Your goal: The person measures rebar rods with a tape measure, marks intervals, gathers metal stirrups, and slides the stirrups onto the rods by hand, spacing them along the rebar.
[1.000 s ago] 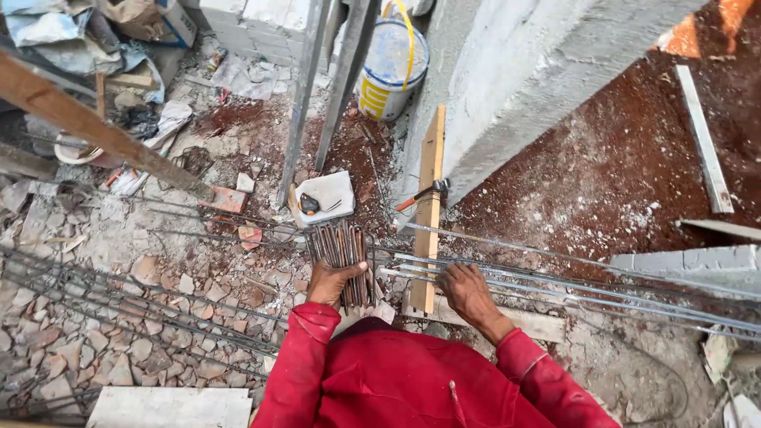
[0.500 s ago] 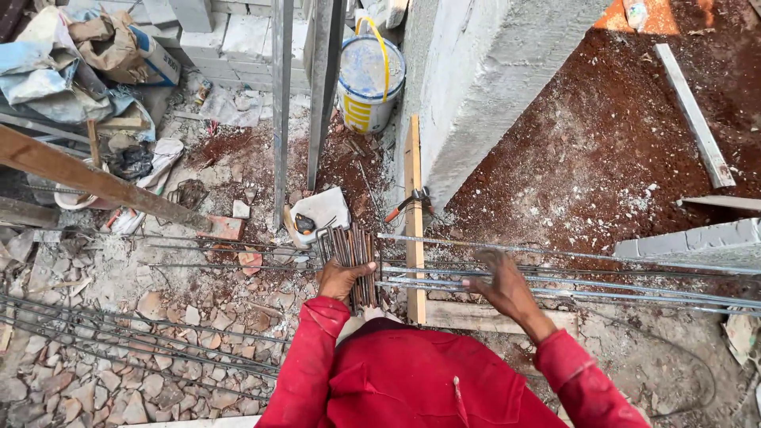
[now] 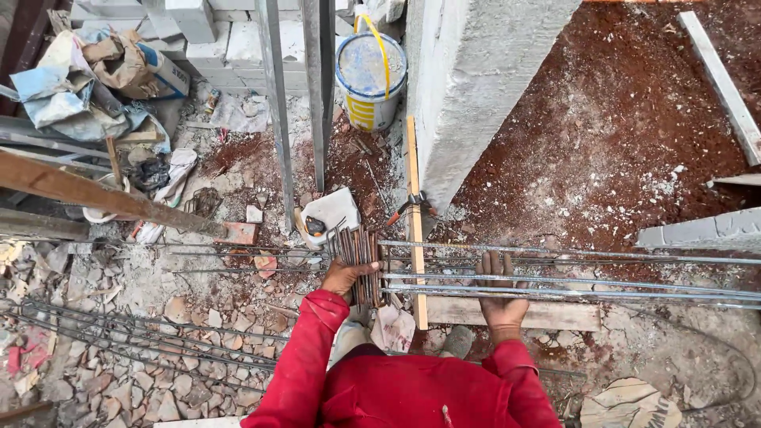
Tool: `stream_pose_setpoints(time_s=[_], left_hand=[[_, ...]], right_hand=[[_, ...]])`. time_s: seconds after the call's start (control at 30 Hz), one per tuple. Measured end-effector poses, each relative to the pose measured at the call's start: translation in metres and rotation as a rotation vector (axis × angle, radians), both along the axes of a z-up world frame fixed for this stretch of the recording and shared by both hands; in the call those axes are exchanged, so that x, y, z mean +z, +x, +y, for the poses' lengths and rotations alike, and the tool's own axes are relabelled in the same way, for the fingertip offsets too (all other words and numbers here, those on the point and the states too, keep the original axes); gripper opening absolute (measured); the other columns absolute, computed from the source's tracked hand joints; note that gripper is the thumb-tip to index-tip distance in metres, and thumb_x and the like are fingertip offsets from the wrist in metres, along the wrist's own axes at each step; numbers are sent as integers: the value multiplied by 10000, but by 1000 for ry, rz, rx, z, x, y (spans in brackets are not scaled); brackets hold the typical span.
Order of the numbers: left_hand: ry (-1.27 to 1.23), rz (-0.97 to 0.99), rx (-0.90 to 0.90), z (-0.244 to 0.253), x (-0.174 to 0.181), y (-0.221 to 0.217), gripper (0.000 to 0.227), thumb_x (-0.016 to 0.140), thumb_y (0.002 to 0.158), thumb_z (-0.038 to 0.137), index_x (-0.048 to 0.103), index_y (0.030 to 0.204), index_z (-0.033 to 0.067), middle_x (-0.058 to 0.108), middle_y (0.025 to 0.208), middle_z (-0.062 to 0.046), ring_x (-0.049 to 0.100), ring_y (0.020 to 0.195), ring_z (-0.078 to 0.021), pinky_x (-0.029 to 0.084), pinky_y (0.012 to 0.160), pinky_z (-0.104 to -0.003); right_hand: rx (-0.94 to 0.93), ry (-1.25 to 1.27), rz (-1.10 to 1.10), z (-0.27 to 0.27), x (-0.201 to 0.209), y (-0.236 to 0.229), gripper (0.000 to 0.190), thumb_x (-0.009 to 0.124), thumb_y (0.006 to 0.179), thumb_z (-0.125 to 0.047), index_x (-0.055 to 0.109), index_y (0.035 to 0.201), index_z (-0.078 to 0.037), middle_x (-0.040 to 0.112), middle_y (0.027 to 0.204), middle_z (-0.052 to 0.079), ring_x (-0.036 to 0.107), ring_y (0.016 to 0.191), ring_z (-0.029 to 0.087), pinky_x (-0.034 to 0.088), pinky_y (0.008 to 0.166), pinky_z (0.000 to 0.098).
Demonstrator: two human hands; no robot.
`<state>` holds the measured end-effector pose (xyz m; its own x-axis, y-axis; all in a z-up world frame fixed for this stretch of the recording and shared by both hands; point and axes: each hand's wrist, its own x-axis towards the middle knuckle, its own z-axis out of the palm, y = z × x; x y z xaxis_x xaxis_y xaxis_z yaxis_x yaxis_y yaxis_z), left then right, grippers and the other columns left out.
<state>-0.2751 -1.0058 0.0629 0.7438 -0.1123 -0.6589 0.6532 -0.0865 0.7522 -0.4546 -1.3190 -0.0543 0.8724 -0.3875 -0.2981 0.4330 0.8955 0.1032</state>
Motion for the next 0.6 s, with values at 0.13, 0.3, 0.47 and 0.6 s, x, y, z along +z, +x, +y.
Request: stream_pose_setpoints(time_s=[0.13, 0.3, 0.47, 0.6], left_hand=[[-222, -24, -39, -5, 27, -3, 848, 908, 620, 10, 506, 1348, -160, 695, 1123, -247, 713, 940, -338, 613, 835, -474], [-131, 0, -16, -3, 41, -3, 913, 903, 654, -29, 388, 1404, -107, 702, 1183, -220, 738, 1016, -296, 615, 920, -383], [-175, 46, -33, -8, 70, -12, 1023, 895, 629, -41, 271, 1439, -92, 685, 1184, -274, 739, 992, -330, 632, 877, -419], [-265, 31, -57, -16, 104, -25, 791, 858, 666, -72, 426, 1329, -84, 715, 1093, -243, 758, 923, -309, 656, 820, -426]], right_hand=[[-96, -278, -15, 12, -7, 30, 743, 406, 1002, -668, 410, 1570, -189, 428, 1653, 125, 361, 1544, 296, 192, 1310, 521], [-90, -475, 24, 10, 9, 50, 778, 423, 972, -728, 381, 1605, -277, 376, 1680, 50, 290, 1597, 245, 144, 1323, 519], [-61, -546, 103, 6, 37, 37, 755, 382, 977, -740, 383, 1599, -311, 340, 1711, 10, 262, 1615, 215, 116, 1323, 522], [-49, -548, 118, 0, 63, 31, 729, 367, 971, -729, 414, 1568, -313, 362, 1691, 21, 280, 1592, 227, 124, 1286, 537]])
